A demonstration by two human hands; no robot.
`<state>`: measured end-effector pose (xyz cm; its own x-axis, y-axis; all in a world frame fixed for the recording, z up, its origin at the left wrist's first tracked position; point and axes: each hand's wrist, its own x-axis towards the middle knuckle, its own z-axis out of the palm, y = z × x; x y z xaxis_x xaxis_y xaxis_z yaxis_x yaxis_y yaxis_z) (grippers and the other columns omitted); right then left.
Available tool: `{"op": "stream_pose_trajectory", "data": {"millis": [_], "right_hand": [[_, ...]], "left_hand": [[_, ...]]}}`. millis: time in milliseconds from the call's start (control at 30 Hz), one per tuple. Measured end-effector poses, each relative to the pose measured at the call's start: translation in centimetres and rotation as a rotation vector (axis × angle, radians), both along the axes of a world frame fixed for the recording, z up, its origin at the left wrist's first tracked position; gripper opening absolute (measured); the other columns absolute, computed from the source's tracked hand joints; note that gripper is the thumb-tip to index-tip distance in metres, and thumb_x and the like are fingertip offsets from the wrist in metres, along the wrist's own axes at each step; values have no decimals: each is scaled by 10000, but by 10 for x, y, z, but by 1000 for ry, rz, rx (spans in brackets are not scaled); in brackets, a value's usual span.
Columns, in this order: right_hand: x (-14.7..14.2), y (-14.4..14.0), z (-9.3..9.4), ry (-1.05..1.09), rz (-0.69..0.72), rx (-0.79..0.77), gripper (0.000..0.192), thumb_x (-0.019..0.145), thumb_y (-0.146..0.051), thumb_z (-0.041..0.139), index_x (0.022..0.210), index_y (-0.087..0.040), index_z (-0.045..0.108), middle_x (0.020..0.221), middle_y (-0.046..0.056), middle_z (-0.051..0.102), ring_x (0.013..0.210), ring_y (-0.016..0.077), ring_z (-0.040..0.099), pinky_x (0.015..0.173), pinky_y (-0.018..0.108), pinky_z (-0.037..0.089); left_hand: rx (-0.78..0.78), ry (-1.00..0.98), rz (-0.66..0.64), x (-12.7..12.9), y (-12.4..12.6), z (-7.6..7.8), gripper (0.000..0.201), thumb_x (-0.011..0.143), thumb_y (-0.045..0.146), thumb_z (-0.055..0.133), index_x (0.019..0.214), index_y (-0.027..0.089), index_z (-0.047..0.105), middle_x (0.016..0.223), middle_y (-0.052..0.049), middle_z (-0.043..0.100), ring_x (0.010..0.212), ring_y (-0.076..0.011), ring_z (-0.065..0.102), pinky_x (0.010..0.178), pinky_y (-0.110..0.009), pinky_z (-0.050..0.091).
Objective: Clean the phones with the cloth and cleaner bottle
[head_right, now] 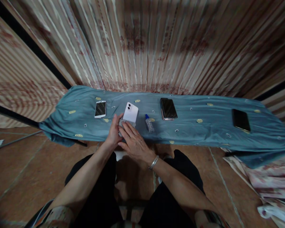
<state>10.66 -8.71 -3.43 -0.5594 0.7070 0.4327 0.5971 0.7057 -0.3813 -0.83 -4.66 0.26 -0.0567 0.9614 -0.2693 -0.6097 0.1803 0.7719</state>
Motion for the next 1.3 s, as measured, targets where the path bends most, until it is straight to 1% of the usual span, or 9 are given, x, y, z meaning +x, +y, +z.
{"op": "stream_pose_trajectory", "data": {"millis": [133,300,500,600,733,933,1067,1200,1300], "right_hand": [[-3,-2,1,-9,25,22,620,1001,-431,388,1483,-42,354,1584,210,298,1519,272,138,1216,493,274],[-5,-5,0,-41,26,36,641,994,-445,402,1516,-88,300,1591,180,302,1518,271,149,1202,515,288],[-6,-9,-2,-120,-50,51,651,976,-440,455,1532,-150,278,1597,147,308,1510,286,181,1192,564,243],[-6,-9,-2,-124,-77,67,639,971,-426,470,1529,-169,293,1595,129,321,1514,287,164,1195,556,233],[-2,-5,-2,-126,-78,85,624,973,-427,466,1528,-195,301,1593,118,328,1518,289,145,1189,561,246],[2,-1,0,-162,-22,124,621,956,-406,521,1507,-178,348,1587,129,338,1513,294,165,1175,529,308],[3,0,1,-161,0,122,621,940,-368,559,1504,-203,358,1578,113,360,1511,288,181,1179,532,311],[4,1,3,-167,18,130,636,925,-337,593,1506,-227,357,1573,99,374,1506,289,199,1177,532,321],[7,2,4,-170,20,133,637,921,-321,603,1504,-235,361,1573,95,374,1507,289,196,1176,532,329]], "left_hand": [[3,1,24,-3,2,3,387,920,520,477,993,206,691,885,-28,745,981,-210,683,906,-313,500],[33,-19,5,-7,1,7,445,921,562,449,1044,200,677,959,-42,750,1014,-232,681,940,-345,498],[-3,-65,37,-17,5,7,482,916,579,445,1135,199,645,1013,-57,748,1042,-255,681,953,-365,504],[3,-95,5,-22,6,7,502,900,600,458,1158,207,635,1035,-67,749,1043,-270,685,946,-388,509],[5,-135,-43,-25,7,7,505,886,625,459,1085,204,655,1066,-88,745,1072,-285,676,954,-410,508],[-54,-164,-33,-24,6,8,492,896,610,451,962,175,671,973,-101,752,1049,-284,681,946,-415,517],[-84,-167,-49,-21,4,7,505,897,621,436,894,175,674,943,-103,750,1026,-284,687,927,-426,531],[-85,-153,-79,-23,4,6,528,863,653,472,909,173,685,972,-113,748,1028,-298,685,926,-449,534],[-86,-168,-80,-28,6,7,547,884,644,440,951,162,688,1000,-122,748,1059,-300,676,950,-444,521]]}}
